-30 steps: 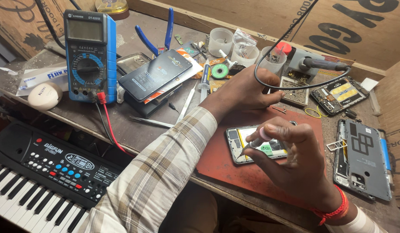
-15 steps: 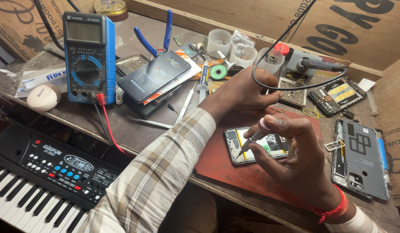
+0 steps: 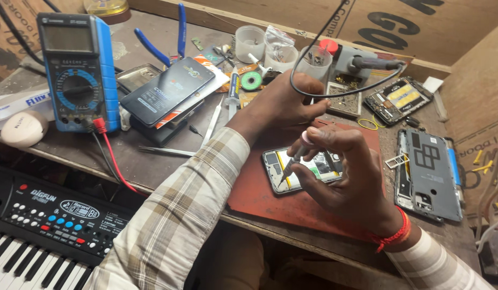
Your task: The person uses a syringe-like tool to apply a substance to the internal components of a disassembled smartphone. They then attach the back cover and use a small flashlight to inspect the camera module area.
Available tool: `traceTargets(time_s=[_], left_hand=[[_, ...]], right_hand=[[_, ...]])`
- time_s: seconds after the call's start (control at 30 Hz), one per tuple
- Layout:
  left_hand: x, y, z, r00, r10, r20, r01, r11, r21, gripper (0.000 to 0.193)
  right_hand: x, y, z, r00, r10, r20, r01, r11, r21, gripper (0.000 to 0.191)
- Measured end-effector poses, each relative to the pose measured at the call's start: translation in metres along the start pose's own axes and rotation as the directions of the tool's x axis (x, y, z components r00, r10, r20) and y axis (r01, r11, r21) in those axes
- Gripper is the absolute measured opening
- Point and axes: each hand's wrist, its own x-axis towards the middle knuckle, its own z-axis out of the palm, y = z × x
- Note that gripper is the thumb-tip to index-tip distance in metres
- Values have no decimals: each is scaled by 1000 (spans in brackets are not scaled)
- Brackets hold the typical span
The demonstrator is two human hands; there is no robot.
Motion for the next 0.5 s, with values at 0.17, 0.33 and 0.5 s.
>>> traceTargets(time_s=[0.17, 0.33, 0.5], left_hand=[[5, 3, 2, 999, -15, 38, 14, 999, 29, 26], [8, 8, 4, 998, -38, 55, 36, 999, 30, 25], [9, 13, 5, 997, -59, 58, 58, 998, 29, 25]], right_hand=[[0, 3, -4, 999, -21, -29, 19, 998, -55, 58], [-2, 4, -14, 998, -55, 0, 55, 998, -44, 56], [-3, 7, -16, 996, -84, 35, 84, 996, 7, 53]])
